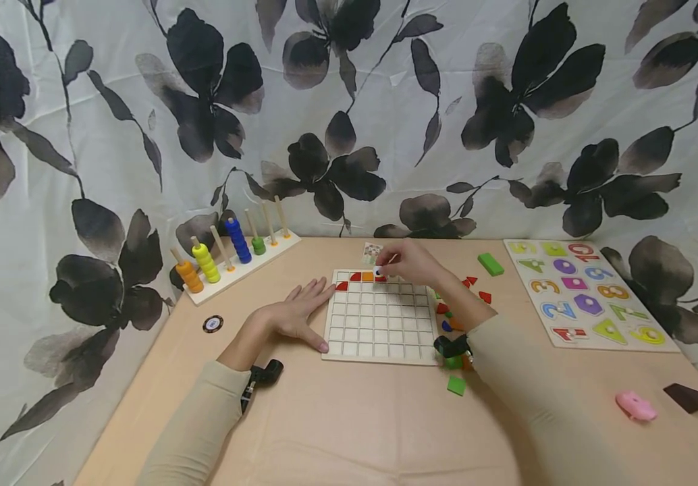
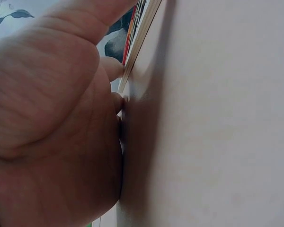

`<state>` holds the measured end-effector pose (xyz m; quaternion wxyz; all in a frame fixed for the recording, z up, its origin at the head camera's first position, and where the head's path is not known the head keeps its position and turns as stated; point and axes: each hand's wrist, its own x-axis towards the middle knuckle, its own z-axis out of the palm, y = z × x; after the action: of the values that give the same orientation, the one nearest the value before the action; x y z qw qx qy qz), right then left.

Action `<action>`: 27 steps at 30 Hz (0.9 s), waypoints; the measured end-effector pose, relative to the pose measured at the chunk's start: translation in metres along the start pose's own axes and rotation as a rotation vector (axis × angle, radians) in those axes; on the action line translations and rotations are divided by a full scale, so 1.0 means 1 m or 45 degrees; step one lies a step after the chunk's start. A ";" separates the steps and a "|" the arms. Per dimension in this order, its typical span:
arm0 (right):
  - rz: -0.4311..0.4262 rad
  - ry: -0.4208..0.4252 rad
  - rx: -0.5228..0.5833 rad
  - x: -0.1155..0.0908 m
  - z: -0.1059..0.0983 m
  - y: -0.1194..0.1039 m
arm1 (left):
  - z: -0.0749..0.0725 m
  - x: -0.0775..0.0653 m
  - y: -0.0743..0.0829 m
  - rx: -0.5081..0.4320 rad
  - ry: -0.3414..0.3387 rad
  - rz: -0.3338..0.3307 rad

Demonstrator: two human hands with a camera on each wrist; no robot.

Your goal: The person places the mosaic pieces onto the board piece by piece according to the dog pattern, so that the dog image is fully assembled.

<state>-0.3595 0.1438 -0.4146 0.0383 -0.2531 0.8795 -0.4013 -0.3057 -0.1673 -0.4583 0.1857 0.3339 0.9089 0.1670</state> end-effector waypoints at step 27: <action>-0.002 -0.133 -0.371 0.039 0.066 -0.011 | -0.001 -0.001 -0.006 0.009 0.018 0.043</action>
<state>-0.3711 0.0737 -0.4464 0.0466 -0.2771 0.9250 -0.2558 -0.3088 -0.1729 -0.4601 0.1751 0.3486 0.9051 0.1692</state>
